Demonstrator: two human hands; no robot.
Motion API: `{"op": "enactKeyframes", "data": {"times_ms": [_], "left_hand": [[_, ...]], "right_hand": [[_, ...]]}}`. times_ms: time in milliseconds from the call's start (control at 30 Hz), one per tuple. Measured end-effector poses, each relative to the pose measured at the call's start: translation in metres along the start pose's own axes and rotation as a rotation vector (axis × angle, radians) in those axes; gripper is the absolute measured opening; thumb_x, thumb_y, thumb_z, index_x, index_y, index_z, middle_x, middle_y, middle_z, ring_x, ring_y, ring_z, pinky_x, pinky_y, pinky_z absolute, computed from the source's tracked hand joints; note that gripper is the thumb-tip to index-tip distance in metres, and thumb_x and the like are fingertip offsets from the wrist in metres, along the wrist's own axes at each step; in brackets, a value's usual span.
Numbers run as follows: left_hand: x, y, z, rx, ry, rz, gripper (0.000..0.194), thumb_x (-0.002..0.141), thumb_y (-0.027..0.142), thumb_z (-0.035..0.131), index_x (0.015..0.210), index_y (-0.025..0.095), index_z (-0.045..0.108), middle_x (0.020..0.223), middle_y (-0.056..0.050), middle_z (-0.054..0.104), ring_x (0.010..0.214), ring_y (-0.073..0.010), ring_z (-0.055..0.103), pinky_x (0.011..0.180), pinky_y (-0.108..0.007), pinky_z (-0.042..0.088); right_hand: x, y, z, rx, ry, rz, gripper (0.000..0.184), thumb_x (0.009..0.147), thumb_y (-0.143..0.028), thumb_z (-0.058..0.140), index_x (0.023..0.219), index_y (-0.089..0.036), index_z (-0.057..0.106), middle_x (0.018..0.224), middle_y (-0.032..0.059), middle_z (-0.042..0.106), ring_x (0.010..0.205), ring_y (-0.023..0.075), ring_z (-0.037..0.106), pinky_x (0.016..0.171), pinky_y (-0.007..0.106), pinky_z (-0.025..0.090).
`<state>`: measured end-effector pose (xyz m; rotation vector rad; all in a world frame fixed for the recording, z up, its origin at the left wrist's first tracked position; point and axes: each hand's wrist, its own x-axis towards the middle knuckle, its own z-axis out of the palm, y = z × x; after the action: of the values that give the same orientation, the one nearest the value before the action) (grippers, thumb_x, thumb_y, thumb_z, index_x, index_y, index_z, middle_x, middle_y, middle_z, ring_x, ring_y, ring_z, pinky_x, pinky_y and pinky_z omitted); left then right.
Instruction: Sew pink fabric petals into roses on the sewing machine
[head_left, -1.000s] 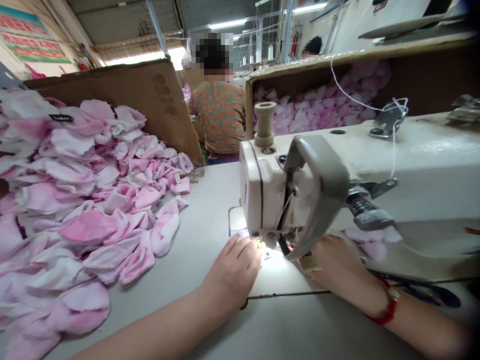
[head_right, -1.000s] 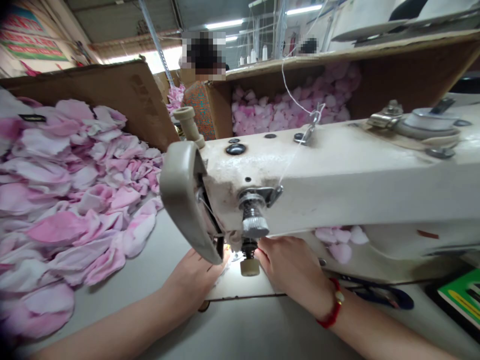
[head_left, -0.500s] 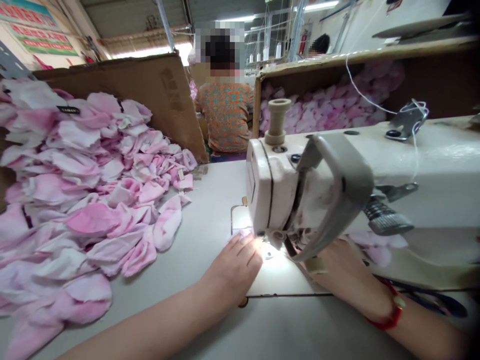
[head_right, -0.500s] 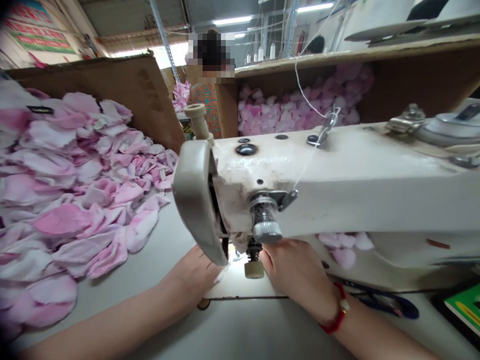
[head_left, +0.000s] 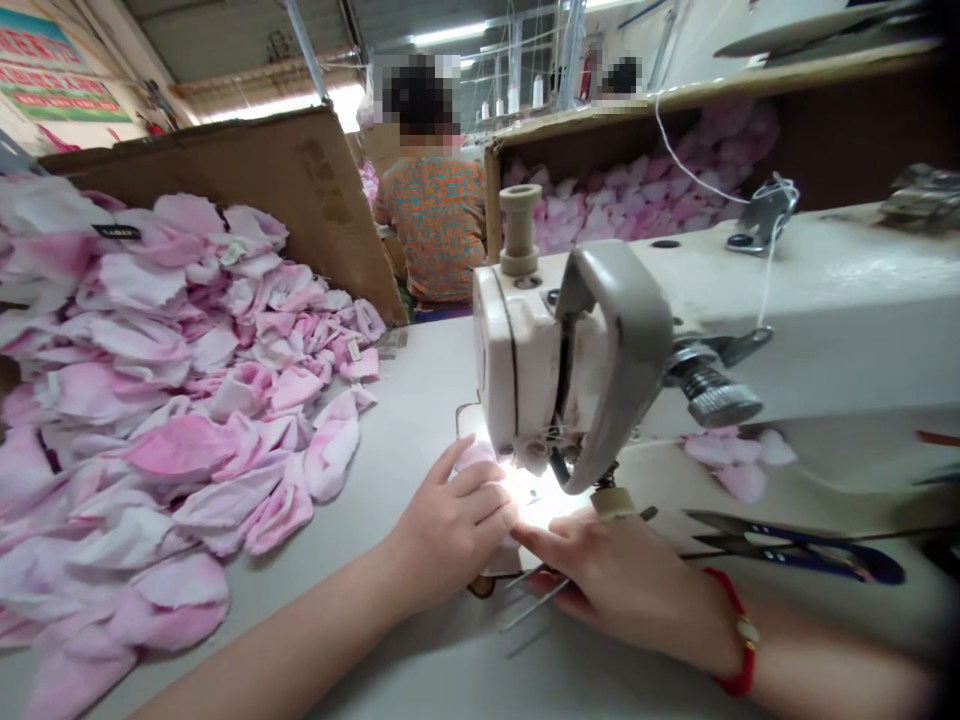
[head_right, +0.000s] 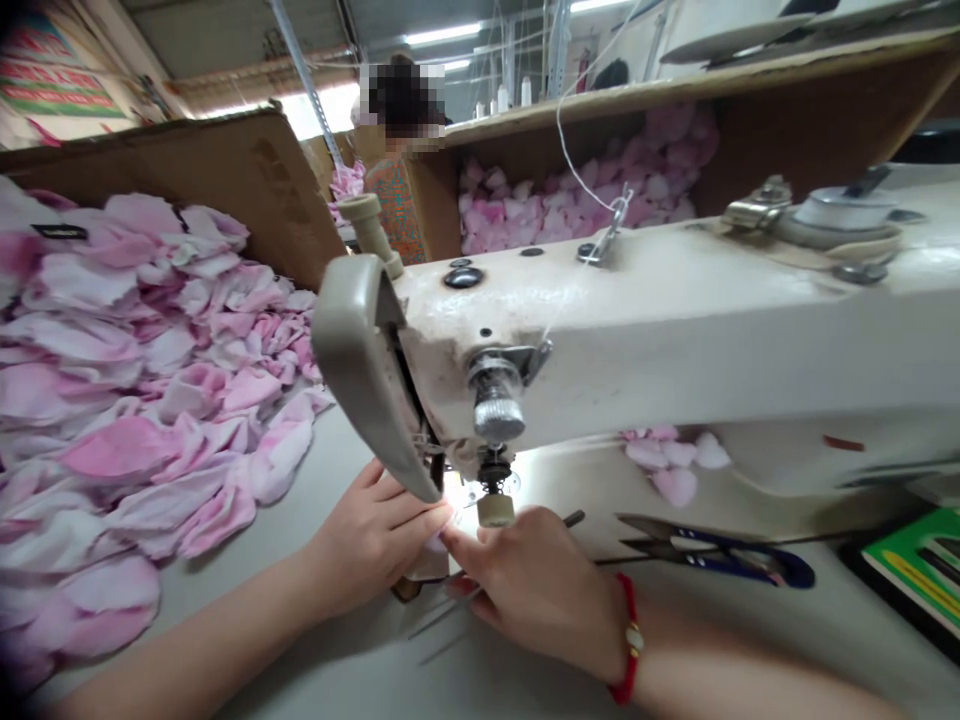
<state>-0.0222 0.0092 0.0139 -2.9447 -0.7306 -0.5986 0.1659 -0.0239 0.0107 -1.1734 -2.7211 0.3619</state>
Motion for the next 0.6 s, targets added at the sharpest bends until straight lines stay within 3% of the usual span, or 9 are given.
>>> {"op": "enactKeyframes", "data": {"times_ms": [167, 400, 467, 600], "left_hand": [[0.0, 0.005, 0.003, 0.006, -0.046, -0.05, 0.024, 0.085, 0.014, 0.035, 0.1, 0.012, 0.054, 0.092, -0.006, 0.059, 0.09, -0.0183, 0.049, 0.091, -0.039, 0.035], [-0.001, 0.012, 0.005, 0.069, -0.093, -0.105, 0.029, 0.085, 0.013, 0.031, 0.103, 0.013, 0.053, 0.104, -0.008, 0.058, 0.099, -0.0214, 0.048, 0.095, -0.044, 0.031], [-0.002, 0.014, 0.005, 0.109, -0.098, -0.099, 0.031, 0.086, 0.011, 0.028, 0.106, 0.013, 0.052, 0.106, -0.007, 0.058, 0.102, -0.0211, 0.048, 0.097, -0.045, 0.029], [-0.004, 0.02, 0.004, 0.197, -0.113, -0.047, 0.036, 0.088, 0.009, 0.022, 0.111, 0.014, 0.049, 0.111, -0.007, 0.057, 0.108, -0.0205, 0.046, 0.099, -0.045, 0.026]], "right_hand": [[-0.002, 0.001, -0.005, 0.007, -0.008, -0.016, 0.022, 0.08, -0.026, 0.043, 0.101, -0.022, 0.049, 0.069, -0.0029, 0.058, 0.056, 0.0122, 0.052, 0.046, 0.026, 0.023], [-0.004, 0.005, -0.007, -0.046, 0.006, -0.072, 0.03, 0.081, -0.031, 0.042, 0.108, -0.02, 0.046, 0.072, -0.002, 0.057, 0.059, 0.0131, 0.051, 0.05, 0.027, 0.028], [-0.007, 0.006, -0.012, -0.143, 0.055, -0.077, 0.031, 0.081, -0.028, 0.041, 0.111, -0.02, 0.045, 0.077, 0.0001, 0.058, 0.059, 0.0138, 0.051, 0.049, 0.027, 0.029], [-0.04, 0.005, -0.018, -0.335, 0.265, 0.09, 0.031, 0.08, -0.014, 0.037, 0.108, -0.016, 0.049, 0.078, 0.0049, 0.057, 0.054, 0.0147, 0.049, 0.047, 0.028, 0.032]]}}
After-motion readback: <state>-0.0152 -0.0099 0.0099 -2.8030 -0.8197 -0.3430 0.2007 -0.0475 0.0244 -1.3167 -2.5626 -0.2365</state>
